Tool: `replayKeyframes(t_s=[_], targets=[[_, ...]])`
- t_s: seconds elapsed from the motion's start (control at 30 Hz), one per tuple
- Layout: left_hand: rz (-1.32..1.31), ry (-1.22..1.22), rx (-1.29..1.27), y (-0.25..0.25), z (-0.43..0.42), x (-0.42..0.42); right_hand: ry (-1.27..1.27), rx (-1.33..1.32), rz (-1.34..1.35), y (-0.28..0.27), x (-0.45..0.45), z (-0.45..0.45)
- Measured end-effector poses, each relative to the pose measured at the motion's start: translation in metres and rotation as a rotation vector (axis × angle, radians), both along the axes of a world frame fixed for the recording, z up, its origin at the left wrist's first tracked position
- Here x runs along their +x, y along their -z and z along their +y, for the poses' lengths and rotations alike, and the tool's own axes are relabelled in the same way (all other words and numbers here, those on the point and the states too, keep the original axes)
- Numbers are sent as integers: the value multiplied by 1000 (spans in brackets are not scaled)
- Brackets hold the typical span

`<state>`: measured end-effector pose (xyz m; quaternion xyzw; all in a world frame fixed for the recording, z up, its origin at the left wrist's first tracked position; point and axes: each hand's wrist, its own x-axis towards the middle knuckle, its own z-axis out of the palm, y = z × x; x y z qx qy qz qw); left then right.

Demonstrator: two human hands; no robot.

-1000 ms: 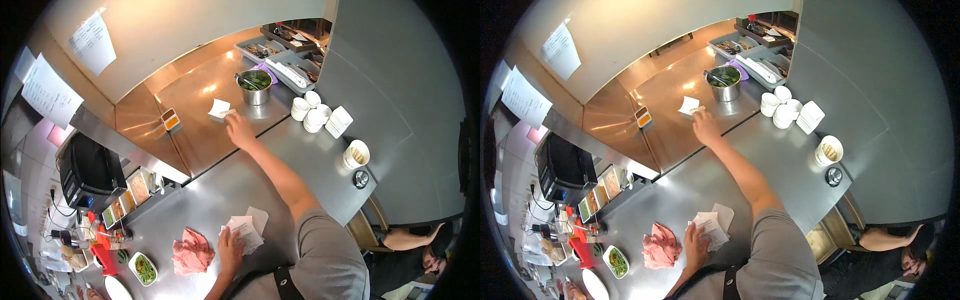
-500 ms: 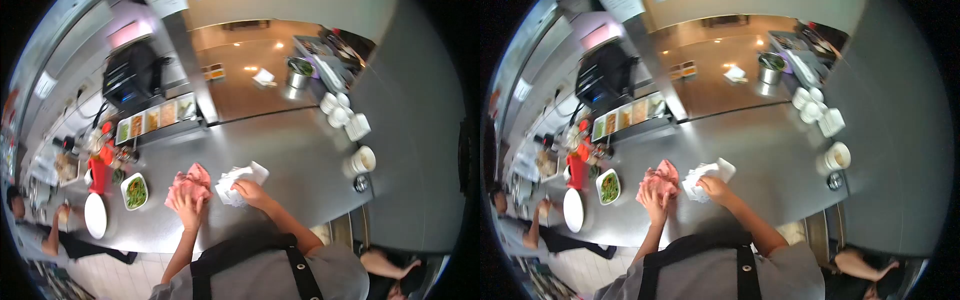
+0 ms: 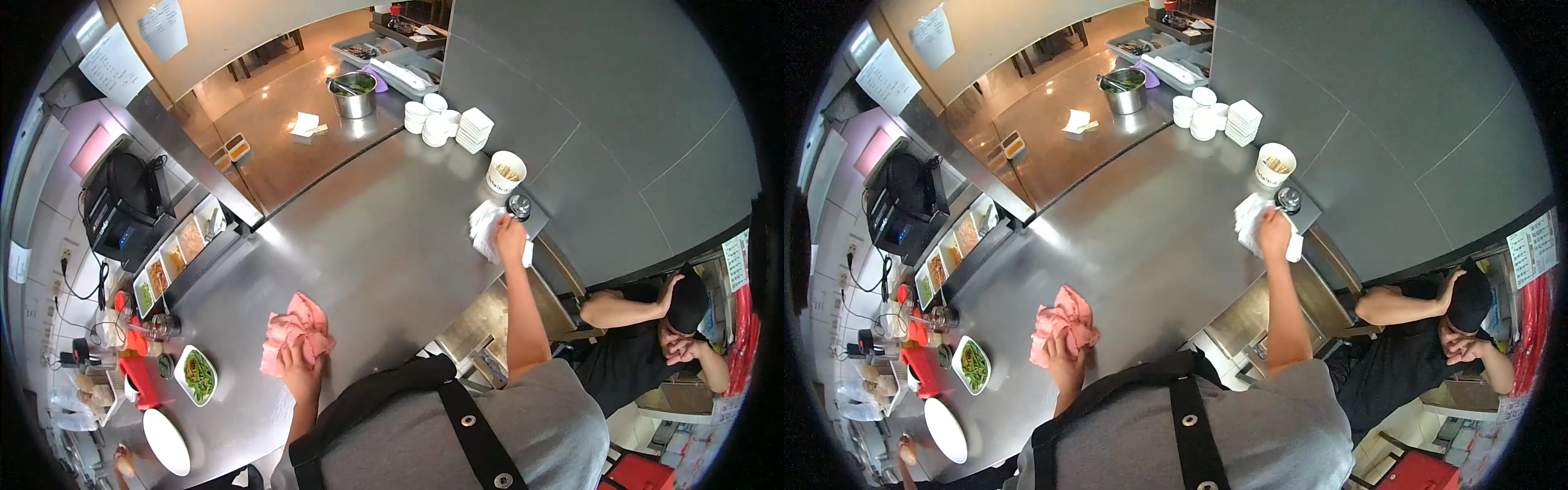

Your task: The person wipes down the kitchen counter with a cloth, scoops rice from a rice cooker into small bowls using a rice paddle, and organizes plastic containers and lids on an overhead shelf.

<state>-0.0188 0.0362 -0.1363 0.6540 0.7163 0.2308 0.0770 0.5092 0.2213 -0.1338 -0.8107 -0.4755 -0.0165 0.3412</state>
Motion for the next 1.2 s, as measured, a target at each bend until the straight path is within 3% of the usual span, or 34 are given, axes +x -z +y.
replayKeyframes(t_s=[0.07, 0.13, 0.23, 0.27, 0.33, 0.4, 0.43, 0.47, 0.5, 0.53, 0.57, 0.67, 0.73, 0.77, 0.9, 1.0, 1.07, 1.17, 1.2], targets=[[-6, 67, 8, -6, 8, 12, 29, -45, 196, 8, 27, 7], [-102, 144, 33, -14, 26, 21, 184, 16, 155, -9, 13, 8], [-411, 131, 75, -25, 45, 31, 118, 257, -288, -70, -76, 2], [-560, 86, 78, -22, 48, 31, -77, 240, -170, -78, -113, 0], [-622, 17, 17, -26, 46, 25, -487, 228, 53, -78, -181, -8], [-461, -11, -121, -41, 42, 23, -1055, 205, 321, -59, -259, -21], [-407, 95, 82, -16, 43, 14, -1292, 187, 422, -44, -291, -29], [-447, -16, -96, -24, 40, 8, -1436, 200, 392, -27, -317, -35], [-419, -54, -125, -27, 34, 0, -1493, 287, 194, -8, -334, -36], [-391, -90, -155, -32, 28, -7, -1434, 143, 135, -8, -345, -46], [-306, -65, -23, -30, 21, -18, -1369, -34, 183, -25, -348, -50], [-449, -157, 88, -47, 8, -36, -1325, 74, 636, -63, -338, -30], [-616, -170, 279, -49, 2, -45, -1294, -204, 1043, -88, -314, -15], [-734, -126, 187, -73, 2, -35, -1275, -167, 1082, -97, -304, -9], [-751, -148, 89, -98, 16, 6, -1033, -99, 1130, -132, -267, -14], [-757, 28, 212, -102, 41, 42, -772, 52, 1252, -136, -239, -17], [-1046, 87, 39, -108, 55, 60, -636, 111, 1388, -132, -210, -16], [-816, 453, -288, -141, 70, 81, -443, 267, 1221, -113, -170, -10], [-710, 547, -404, -145, 74, 83, -417, 225, 851, -109, -165, -9]])
